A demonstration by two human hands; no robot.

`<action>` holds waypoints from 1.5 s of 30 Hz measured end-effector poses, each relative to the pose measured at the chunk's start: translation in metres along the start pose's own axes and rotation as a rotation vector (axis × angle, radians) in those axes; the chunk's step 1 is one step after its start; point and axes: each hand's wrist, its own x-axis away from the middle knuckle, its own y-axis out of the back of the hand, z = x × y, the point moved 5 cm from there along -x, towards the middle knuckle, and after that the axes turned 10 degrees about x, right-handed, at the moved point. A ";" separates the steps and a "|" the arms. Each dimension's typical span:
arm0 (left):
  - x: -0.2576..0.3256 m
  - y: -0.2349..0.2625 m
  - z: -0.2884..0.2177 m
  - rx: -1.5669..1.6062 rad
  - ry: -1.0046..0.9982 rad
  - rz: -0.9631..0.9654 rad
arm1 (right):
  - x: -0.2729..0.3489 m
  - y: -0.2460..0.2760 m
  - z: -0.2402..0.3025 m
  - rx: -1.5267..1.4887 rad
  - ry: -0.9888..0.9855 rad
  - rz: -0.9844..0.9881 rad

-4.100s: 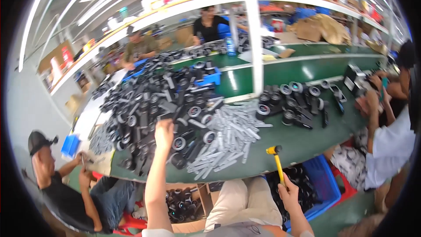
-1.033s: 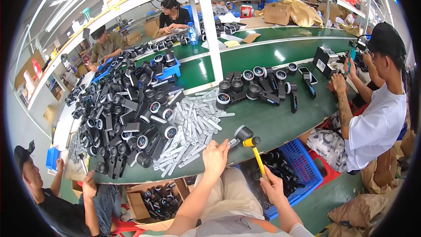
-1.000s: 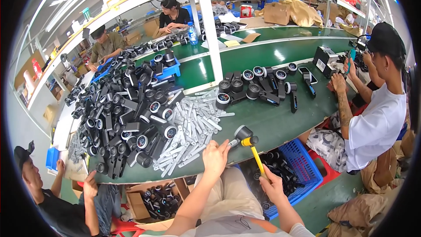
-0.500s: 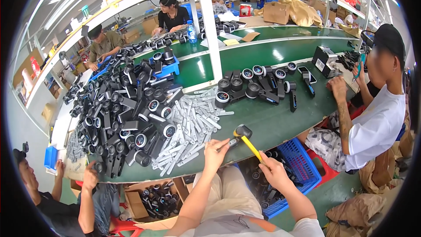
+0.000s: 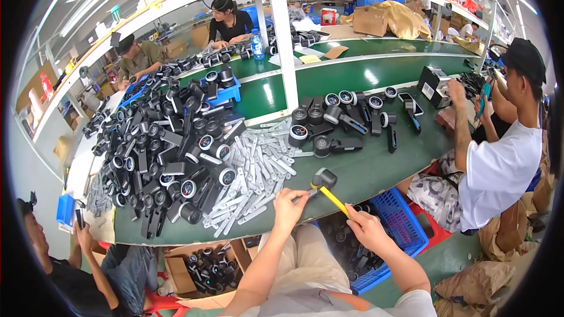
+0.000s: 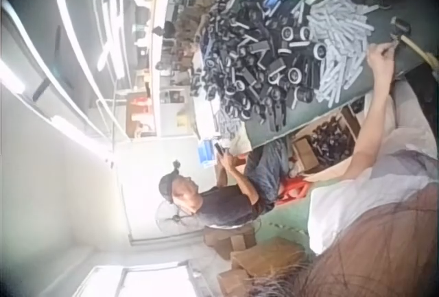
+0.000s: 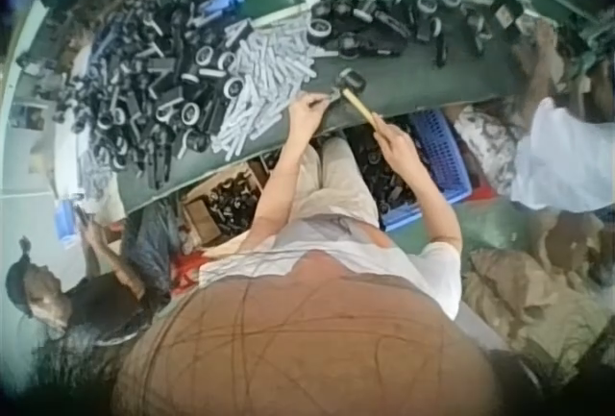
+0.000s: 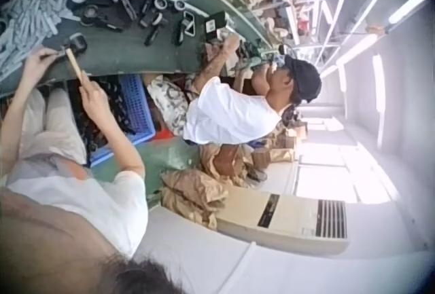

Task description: The person assembles plastic components by securing housing parts together with pins using a rubber mallet.

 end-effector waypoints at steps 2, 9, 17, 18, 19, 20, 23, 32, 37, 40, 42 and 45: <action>-0.003 0.003 0.001 0.005 -0.052 0.017 | 0.000 0.009 0.013 -0.016 0.010 -0.051; 0.012 0.027 -0.021 -0.278 -0.161 0.004 | 0.008 0.000 0.028 -0.071 0.006 0.046; 0.011 0.027 -0.007 -0.243 -0.157 0.068 | 0.017 -0.007 0.038 0.031 0.050 -0.024; 0.010 0.027 -0.006 -0.242 -0.158 0.065 | 0.017 -0.009 0.035 0.032 0.054 -0.025; 0.011 0.028 -0.004 -0.227 -0.154 0.060 | 0.018 -0.010 0.031 0.031 0.061 -0.008; 0.011 0.028 -0.002 -0.211 -0.149 0.055 | 0.017 -0.011 0.029 0.030 0.069 0.010; 0.010 0.028 -0.002 -0.179 -0.165 0.054 | 0.021 -0.011 0.038 0.027 0.074 -0.052; 0.016 0.024 0.015 -0.069 -0.054 0.057 | 0.026 -0.009 0.044 0.019 0.054 -0.057; 0.011 0.023 0.015 -0.076 -0.046 0.043 | 0.018 -0.002 0.046 0.028 0.013 -0.024; 0.013 0.026 0.003 -0.094 -0.057 0.040 | 0.019 -0.020 0.037 0.107 -0.009 0.060; 0.021 0.026 0.007 -0.094 -0.091 0.010 | 0.019 -0.022 0.035 0.083 -0.003 0.062; 0.023 0.026 0.012 -0.062 -0.083 -0.037 | 0.021 -0.010 0.052 0.027 0.045 -0.042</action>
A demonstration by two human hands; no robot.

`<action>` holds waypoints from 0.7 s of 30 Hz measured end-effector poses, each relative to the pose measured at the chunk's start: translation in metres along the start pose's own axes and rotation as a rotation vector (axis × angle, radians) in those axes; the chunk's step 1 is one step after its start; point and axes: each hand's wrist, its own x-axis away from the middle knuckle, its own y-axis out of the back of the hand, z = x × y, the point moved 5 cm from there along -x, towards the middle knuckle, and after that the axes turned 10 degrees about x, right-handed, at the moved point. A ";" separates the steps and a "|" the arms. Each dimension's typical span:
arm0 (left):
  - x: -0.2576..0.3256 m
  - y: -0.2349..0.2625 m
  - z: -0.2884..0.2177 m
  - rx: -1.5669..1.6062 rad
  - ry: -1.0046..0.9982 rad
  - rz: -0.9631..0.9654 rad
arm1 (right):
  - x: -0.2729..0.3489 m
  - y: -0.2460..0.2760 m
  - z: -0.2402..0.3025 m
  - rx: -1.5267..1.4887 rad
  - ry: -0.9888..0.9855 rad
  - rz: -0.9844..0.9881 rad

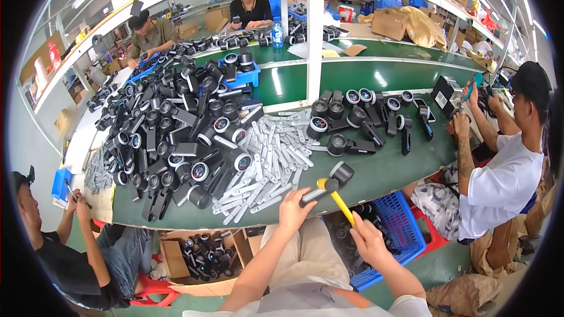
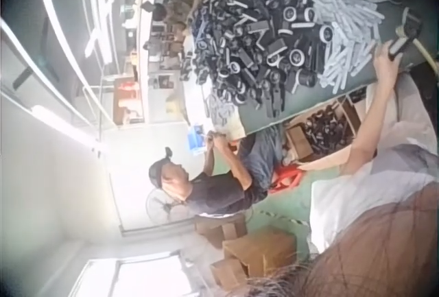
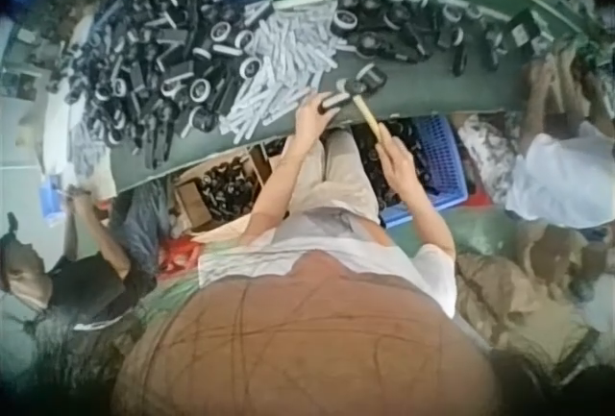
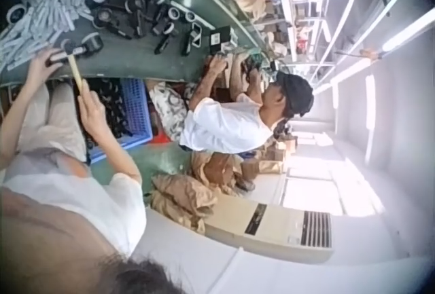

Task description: The person assembles plastic components by securing housing parts together with pins using a rubber mallet.

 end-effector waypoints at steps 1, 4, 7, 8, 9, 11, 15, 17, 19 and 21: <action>0.001 0.000 0.002 0.012 0.061 0.018 | 0.000 -0.004 0.004 -0.009 0.030 0.006; -0.004 0.003 0.001 0.009 0.140 0.057 | -0.003 -0.019 0.001 0.080 0.027 0.170; 0.002 0.000 0.012 0.082 0.091 0.029 | 0.000 -0.007 0.010 -0.025 0.052 0.019; 0.001 -0.001 0.016 0.033 0.074 0.029 | -0.001 -0.010 0.010 -0.026 0.053 0.021; 0.000 -0.002 0.013 -0.013 0.053 0.035 | 0.000 -0.014 0.010 0.008 0.044 0.068; 0.002 -0.003 0.011 0.062 0.134 0.078 | 0.002 -0.025 0.003 0.040 0.027 0.138; -0.002 -0.002 0.015 0.001 0.024 0.040 | -0.001 -0.017 0.014 -0.040 0.043 0.097; -0.002 -0.002 0.007 0.038 0.074 0.033 | 0.002 -0.030 0.005 0.043 -0.011 0.146; -0.006 -0.003 0.011 0.025 0.039 0.022 | -0.001 -0.028 0.007 0.029 0.017 0.162; -0.006 -0.002 0.009 0.001 -0.021 0.011 | -0.003 -0.018 0.009 0.005 0.066 0.124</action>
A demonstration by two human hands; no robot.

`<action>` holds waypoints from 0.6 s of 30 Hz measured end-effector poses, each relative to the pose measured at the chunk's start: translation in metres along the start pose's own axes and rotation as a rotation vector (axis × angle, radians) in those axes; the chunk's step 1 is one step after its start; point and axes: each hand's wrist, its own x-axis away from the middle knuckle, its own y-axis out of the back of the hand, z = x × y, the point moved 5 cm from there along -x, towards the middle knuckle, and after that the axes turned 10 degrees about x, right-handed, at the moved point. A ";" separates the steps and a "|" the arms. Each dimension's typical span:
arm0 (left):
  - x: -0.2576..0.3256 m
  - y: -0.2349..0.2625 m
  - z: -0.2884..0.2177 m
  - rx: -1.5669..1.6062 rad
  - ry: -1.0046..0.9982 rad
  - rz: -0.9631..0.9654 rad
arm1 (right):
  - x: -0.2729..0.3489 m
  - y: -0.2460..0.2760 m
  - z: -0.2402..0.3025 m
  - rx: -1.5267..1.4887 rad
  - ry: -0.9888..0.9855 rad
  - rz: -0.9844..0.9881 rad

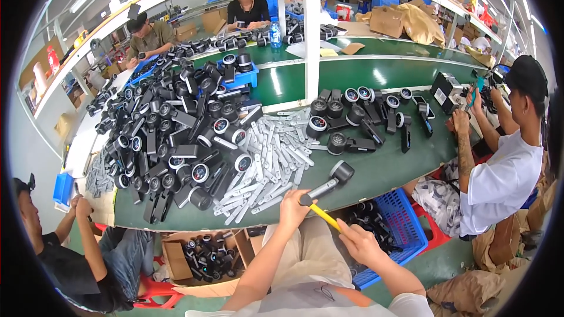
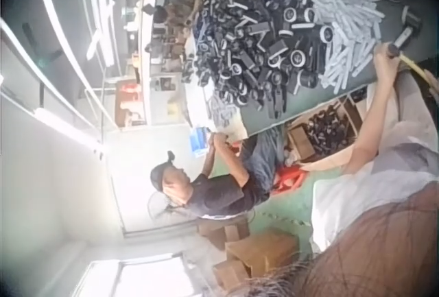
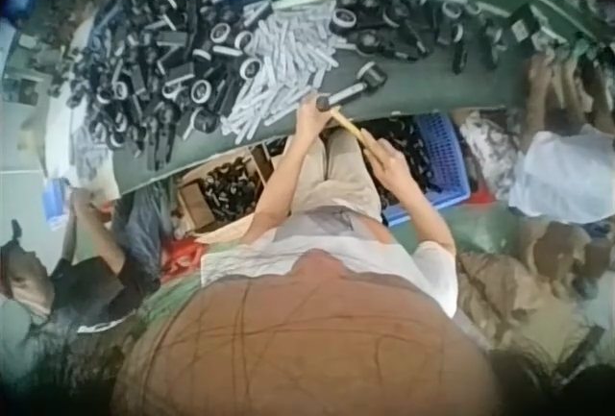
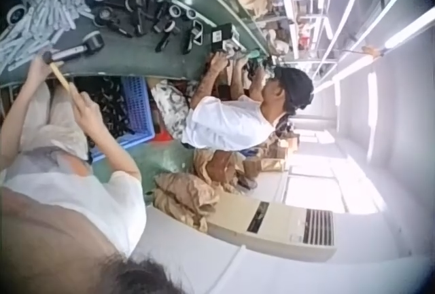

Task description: The person assembles plastic components by securing housing parts together with pins using a rubber mallet.

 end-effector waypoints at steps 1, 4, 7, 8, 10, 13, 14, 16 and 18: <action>0.002 0.000 -0.002 -0.011 0.019 0.020 | 0.002 -0.003 -0.001 -0.001 -0.003 0.000; -0.001 0.003 -0.003 0.023 0.149 0.051 | 0.002 -0.012 -0.019 0.013 -0.125 0.007; 0.004 0.000 -0.001 0.007 0.050 0.047 | 0.012 0.004 -0.019 -0.067 -0.077 -0.142; 0.003 0.001 -0.005 0.006 0.049 0.050 | 0.012 0.004 -0.021 -0.068 -0.079 -0.143; 0.004 0.001 -0.006 0.025 0.128 0.057 | 0.011 -0.001 -0.030 0.025 -0.167 -0.053; 0.005 0.004 -0.010 0.030 0.050 0.037 | 0.008 0.009 -0.026 0.010 -0.090 -0.139; 0.002 0.001 -0.006 0.027 0.128 0.085 | 0.008 0.014 -0.024 -0.028 -0.085 -0.180; 0.003 0.001 -0.007 0.023 0.106 0.066 | 0.013 0.012 -0.031 0.026 -0.127 -0.201; -0.001 0.001 -0.010 -0.007 0.116 0.061 | 0.005 0.009 -0.047 0.029 -0.149 -0.202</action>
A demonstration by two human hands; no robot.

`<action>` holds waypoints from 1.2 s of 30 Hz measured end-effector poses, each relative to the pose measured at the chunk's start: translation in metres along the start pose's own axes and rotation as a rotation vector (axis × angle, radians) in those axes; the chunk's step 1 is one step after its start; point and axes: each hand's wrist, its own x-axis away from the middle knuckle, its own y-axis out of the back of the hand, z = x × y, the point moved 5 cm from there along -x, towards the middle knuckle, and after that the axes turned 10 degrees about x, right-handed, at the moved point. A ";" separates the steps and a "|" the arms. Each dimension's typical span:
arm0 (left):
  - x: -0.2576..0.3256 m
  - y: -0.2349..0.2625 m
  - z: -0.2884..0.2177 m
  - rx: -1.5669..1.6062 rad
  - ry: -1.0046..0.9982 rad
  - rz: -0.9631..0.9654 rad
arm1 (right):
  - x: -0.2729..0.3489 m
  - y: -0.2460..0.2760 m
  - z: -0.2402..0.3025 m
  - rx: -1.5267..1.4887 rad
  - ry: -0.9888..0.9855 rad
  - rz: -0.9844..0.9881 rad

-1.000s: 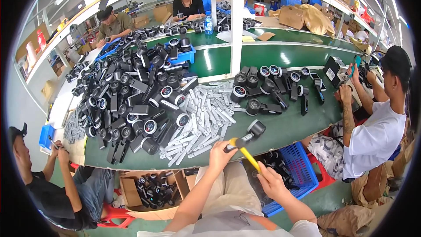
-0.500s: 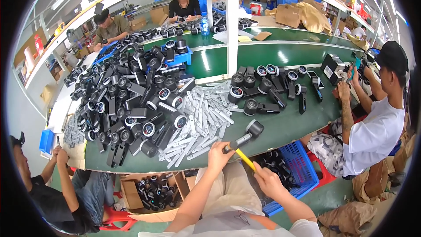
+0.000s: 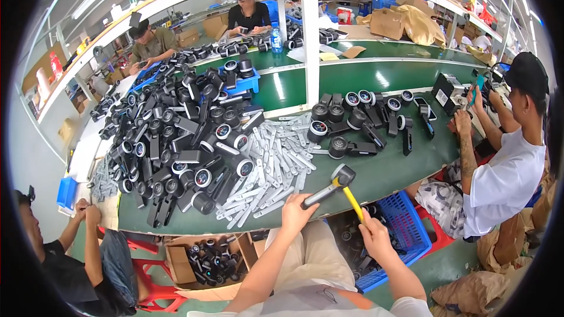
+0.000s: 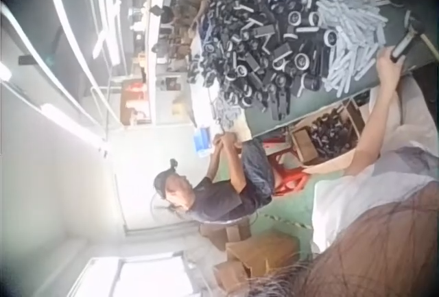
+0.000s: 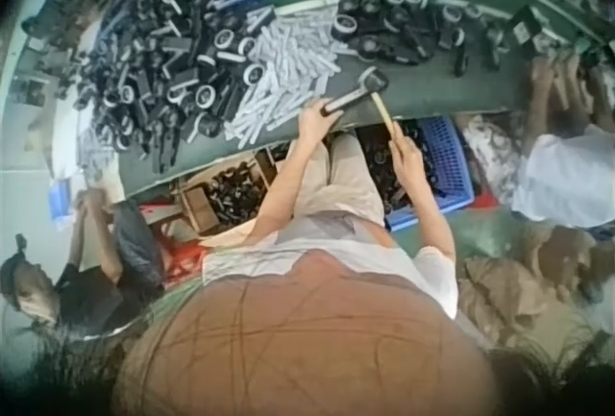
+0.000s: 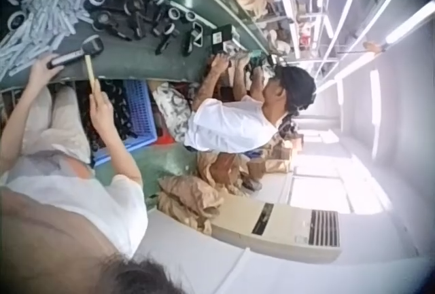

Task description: The person assembles plastic components by securing housing parts together with pins using a rubber mallet.

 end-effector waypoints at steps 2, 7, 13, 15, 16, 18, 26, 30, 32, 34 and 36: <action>0.005 -0.001 0.008 0.064 -0.027 -0.026 | 0.000 0.004 -0.001 -0.056 -0.026 -0.015; 0.005 -0.002 0.006 -0.032 -0.055 -0.021 | 0.000 -0.005 -0.010 -0.021 -0.070 0.051; 0.003 -0.001 0.013 0.071 -0.065 -0.005 | 0.001 -0.011 -0.011 -0.031 -0.027 0.036; 0.010 0.007 0.021 0.093 -0.143 -0.098 | -0.004 -0.009 -0.008 -0.069 -0.036 0.040; 0.012 0.017 0.014 0.098 -0.091 -0.088 | -0.005 -0.010 -0.011 -0.059 0.045 -0.042; 0.021 0.044 0.014 0.140 -0.032 -0.130 | 0.004 -0.019 -0.023 -0.349 -0.264 0.026; -0.049 0.321 -0.016 -0.185 -0.165 -0.752 | 0.009 -0.033 -0.011 -0.551 -0.344 0.095; -0.084 0.493 0.050 -0.564 -0.388 -0.958 | 0.008 -0.043 0.001 -0.628 -0.293 0.136; -0.133 0.426 0.023 -0.429 0.090 -0.712 | 0.021 -0.049 -0.032 -0.512 -0.276 0.035; -0.126 0.401 0.034 -0.426 -0.311 -0.655 | 0.018 -0.055 -0.041 -0.434 -0.216 -0.003; -0.117 0.329 0.029 -0.255 -0.210 -0.428 | 0.006 -0.046 -0.049 -0.357 -0.193 -0.084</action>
